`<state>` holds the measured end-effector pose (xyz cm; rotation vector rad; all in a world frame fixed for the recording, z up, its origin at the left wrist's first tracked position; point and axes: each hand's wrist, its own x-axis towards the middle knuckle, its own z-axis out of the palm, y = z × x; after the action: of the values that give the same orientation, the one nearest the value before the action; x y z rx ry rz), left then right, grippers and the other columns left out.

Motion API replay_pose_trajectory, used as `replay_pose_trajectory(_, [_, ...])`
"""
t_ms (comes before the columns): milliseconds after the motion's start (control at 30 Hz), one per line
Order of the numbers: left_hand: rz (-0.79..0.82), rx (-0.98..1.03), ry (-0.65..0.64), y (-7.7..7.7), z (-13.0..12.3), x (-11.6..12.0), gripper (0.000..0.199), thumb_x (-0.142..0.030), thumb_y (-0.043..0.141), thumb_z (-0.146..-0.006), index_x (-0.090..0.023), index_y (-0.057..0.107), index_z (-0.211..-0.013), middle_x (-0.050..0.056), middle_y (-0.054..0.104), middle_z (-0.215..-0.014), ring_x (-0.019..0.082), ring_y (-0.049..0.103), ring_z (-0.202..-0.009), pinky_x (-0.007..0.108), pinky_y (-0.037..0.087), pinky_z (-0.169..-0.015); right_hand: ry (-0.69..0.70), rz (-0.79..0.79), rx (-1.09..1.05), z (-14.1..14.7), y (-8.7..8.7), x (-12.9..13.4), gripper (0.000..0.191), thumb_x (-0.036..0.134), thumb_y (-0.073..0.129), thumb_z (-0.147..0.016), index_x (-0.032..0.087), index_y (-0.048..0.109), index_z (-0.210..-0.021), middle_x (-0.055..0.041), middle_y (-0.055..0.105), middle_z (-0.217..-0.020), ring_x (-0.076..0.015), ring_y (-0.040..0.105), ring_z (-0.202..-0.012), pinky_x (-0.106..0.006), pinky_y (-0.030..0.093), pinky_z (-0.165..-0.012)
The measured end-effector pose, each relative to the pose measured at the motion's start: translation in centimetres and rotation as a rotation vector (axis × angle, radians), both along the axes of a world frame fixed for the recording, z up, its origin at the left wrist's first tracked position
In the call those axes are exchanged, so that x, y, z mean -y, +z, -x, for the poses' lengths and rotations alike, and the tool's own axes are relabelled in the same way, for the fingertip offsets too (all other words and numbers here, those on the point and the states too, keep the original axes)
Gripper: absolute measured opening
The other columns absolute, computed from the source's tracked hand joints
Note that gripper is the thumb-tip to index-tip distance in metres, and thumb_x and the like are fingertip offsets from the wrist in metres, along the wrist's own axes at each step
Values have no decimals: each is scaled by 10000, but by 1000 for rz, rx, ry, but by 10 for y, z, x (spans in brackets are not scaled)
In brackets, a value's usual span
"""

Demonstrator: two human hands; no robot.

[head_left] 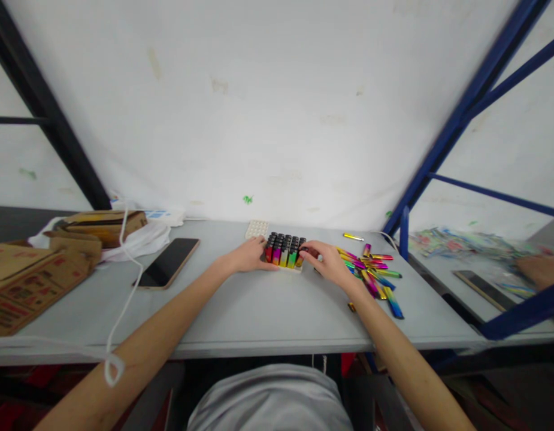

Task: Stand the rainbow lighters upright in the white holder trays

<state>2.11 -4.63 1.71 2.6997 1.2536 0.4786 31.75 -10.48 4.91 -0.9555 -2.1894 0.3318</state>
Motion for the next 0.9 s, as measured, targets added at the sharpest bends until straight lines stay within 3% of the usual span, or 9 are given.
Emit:
replay_pose_trajectory(367, [-21,10,-12,-5,3,-4,711,-838,667,-805,-210,713,-1134,120,694,-1147,318,613,-1075,406,489,-1000,16,-12,45,-1,3,2,249,380,565,-1072,195,725,-1115,-92,772,-1016,-233,702,-876,-340,514,-805])
replay_pose_trajectory(533, [-30,4,-13,-9,3,-8,699,-832,668,-810,-217,710,-1140,115,701,-1157,320,607,-1086,406,481,-1005,21,3,30,-2,-1,2,296,408,576,-1068,211,690,-1258,-62,772,-973,-203,687,-780,-319,520,-751])
replay_pose_trajectory(633, [-31,-3,0,-9,2,-7,708,-841,662,-803,-215,710,-1130,120,697,-1147,321,605,-1081,411,483,-1007,-43,-34,16,-6,1,0,317,424,563,-1069,216,679,-1278,-47,764,-923,-193,680,-745,-312,521,-736])
replay_pose_trajectory(800, [-17,-34,15,-1,0,-1,699,-859,644,-797,-203,720,-1026,134,680,-1100,325,609,-1061,415,494,-994,-228,-115,-91,-29,21,-1,323,437,541,-1054,186,707,-1176,-80,780,-943,-203,701,-751,-316,533,-722])
replay_pose_trajectory(900, [-12,-49,8,4,-1,2,698,-856,631,-812,-196,724,-1018,135,676,-1108,322,612,-1061,414,495,-1000,-301,-131,-55,-51,38,11,326,447,536,-1045,184,728,-1059,-87,784,-919,-217,713,-751,-333,547,-736])
